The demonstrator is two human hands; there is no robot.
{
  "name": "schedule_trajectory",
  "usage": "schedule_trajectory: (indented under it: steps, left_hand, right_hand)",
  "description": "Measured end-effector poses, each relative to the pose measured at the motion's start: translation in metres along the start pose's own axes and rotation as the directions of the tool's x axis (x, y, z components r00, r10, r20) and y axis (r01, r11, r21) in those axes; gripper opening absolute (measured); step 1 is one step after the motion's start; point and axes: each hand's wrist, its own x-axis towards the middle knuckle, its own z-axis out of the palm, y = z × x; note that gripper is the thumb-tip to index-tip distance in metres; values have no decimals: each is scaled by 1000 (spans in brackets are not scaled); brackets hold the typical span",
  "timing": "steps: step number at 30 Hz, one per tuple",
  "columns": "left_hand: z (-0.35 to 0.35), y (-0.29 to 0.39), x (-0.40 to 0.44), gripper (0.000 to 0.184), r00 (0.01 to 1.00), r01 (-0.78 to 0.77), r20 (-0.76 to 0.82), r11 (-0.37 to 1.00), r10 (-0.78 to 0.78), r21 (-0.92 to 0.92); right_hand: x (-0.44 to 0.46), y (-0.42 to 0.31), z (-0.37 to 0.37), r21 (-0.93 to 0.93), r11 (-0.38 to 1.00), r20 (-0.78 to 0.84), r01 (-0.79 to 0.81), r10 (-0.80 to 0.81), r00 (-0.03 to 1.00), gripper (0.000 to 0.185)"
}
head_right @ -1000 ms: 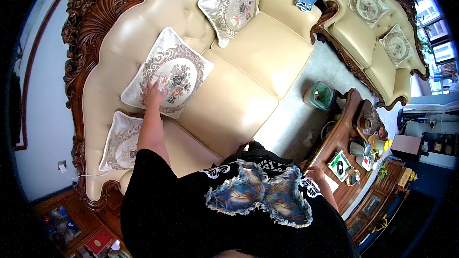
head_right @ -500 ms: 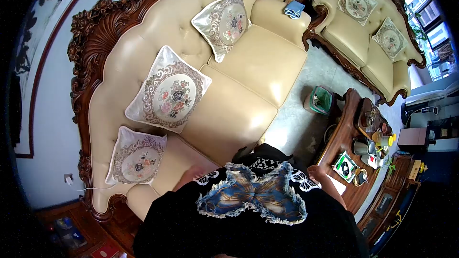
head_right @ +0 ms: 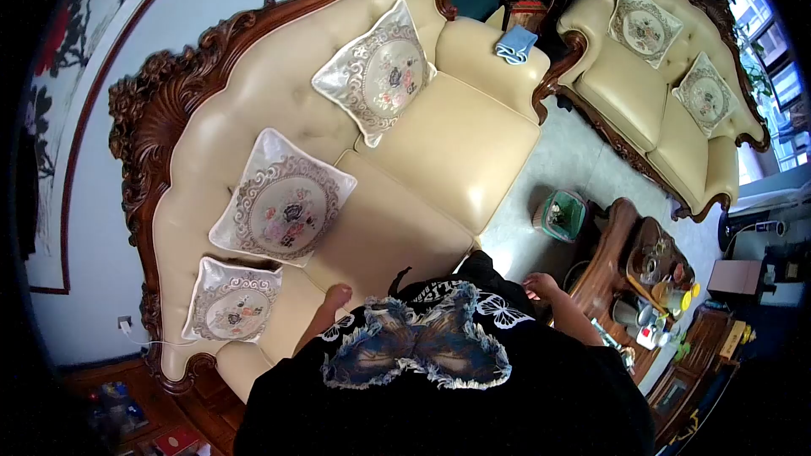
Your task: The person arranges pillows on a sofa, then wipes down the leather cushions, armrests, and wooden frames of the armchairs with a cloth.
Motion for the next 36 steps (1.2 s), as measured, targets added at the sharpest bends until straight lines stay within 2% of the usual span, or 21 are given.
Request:
schedule_trajectory:
  steps: [1, 3, 5, 7, 9, 11, 12, 13, 15, 17, 19, 21, 23, 25, 27, 28, 30, 31, 33, 34, 36]
  left_hand:
    - [-14, 34, 15, 25, 995, 71, -73, 997, -73, -33]
    - [-30, 85, 69, 27, 997, -78, 43, 947, 68, 311]
    - [-44, 146, 102, 29, 997, 34, 76, 978, -19, -205]
    - [-81, 228, 127, 28, 990, 22, 144, 997, -10, -78]
    - [-98, 273, 178, 29, 982, -170, -45, 959, 185, 228]
    - [-159, 369, 173, 30, 998, 10, -58, 998, -6, 68]
    - [-176, 385, 188, 32, 988, -101, -119, 995, 101, 0]
    - [-188, 393, 201, 35, 962, -215, -187, 975, 201, -60]
    - [-209, 396, 233, 42, 899, -248, -345, 962, 271, 111]
    - [-242, 404, 244, 52, 846, -179, -436, 934, 306, 308]
    - [-283, 401, 260, 60, 868, 10, -461, 922, 185, 388]
    - [-334, 420, 262, 64, 882, 198, -471, 922, -20, 333]
    - [-359, 353, 326, 67, 679, 176, -670, 819, 301, 546]
    - [-402, 376, 332, 70, 766, 154, -626, 902, 148, 402]
    - [-430, 375, 365, 82, 671, 119, -682, 865, 292, 487]
    - [-431, 383, 369, 82, 676, 104, -675, 868, 296, 485]
    - [-431, 401, 373, 90, 809, 51, -563, 934, 169, 354]
    - [-424, 405, 379, 90, 811, 41, -558, 935, 175, 353]
    - [-406, 418, 389, 91, 783, 190, -619, 922, 66, 338]
    - [-393, 430, 383, 74, 747, 245, -663, 905, 53, 349]
    - [-377, 429, 389, 66, 767, 200, -641, 936, 35, 290]
  right_hand:
    - [13, 0, -23, -1, 1000, 13, -8, 8, 1000, 22]
    - [49, 6, -70, 144, 988, 70, -51, 41, 997, 24]
    - [45, -21, -114, 196, 981, -38, -1, 8, 999, 25]
    - [69, -10, -157, 350, 937, -74, 2, 25, 997, 26]
    - [81, -13, -192, 424, 906, -166, 2, 75, 983, 27]
    - [96, -3, -218, 466, 885, -158, 14, 68, 985, 24]
    - [99, -4, -225, 460, 888, -173, 26, 61, 983, 23]
    - [100, -6, -227, 459, 888, -161, 15, 66, 985, 23]
    - [99, -10, -223, 465, 885, -191, -1, 101, 976, 26]
    - [95, -3, -214, 517, 856, -145, -21, 112, 983, 24]
    - [93, 9, -202, 639, 758, -18, -131, 185, 982, 25]
    - [70, 15, -182, 475, 866, -21, -157, 190, 982, 29]
    - [53, 35, -175, 431, 890, 7, -149, 162, 987, 34]
    - [28, 67, -173, 596, 792, 15, -129, 150, 989, 40]
    - [18, 111, -163, 688, 713, -48, -136, 231, 972, 34]
    - [8, 107, -161, 691, 710, -58, -136, 242, 969, 34]
    - [-32, 97, -155, 426, 883, -103, -196, 262, 959, 31]
    - [-53, 94, -153, 275, 935, -124, -225, 267, 956, 29]
    - [-77, 77, -150, 41, 962, -157, -269, 272, 949, 27]
    - [-78, 82, -148, -36, 958, -170, -285, 276, 946, 26]
    - [-45, 149, -141, 49, 995, -134, 84, -77, 988, 31]
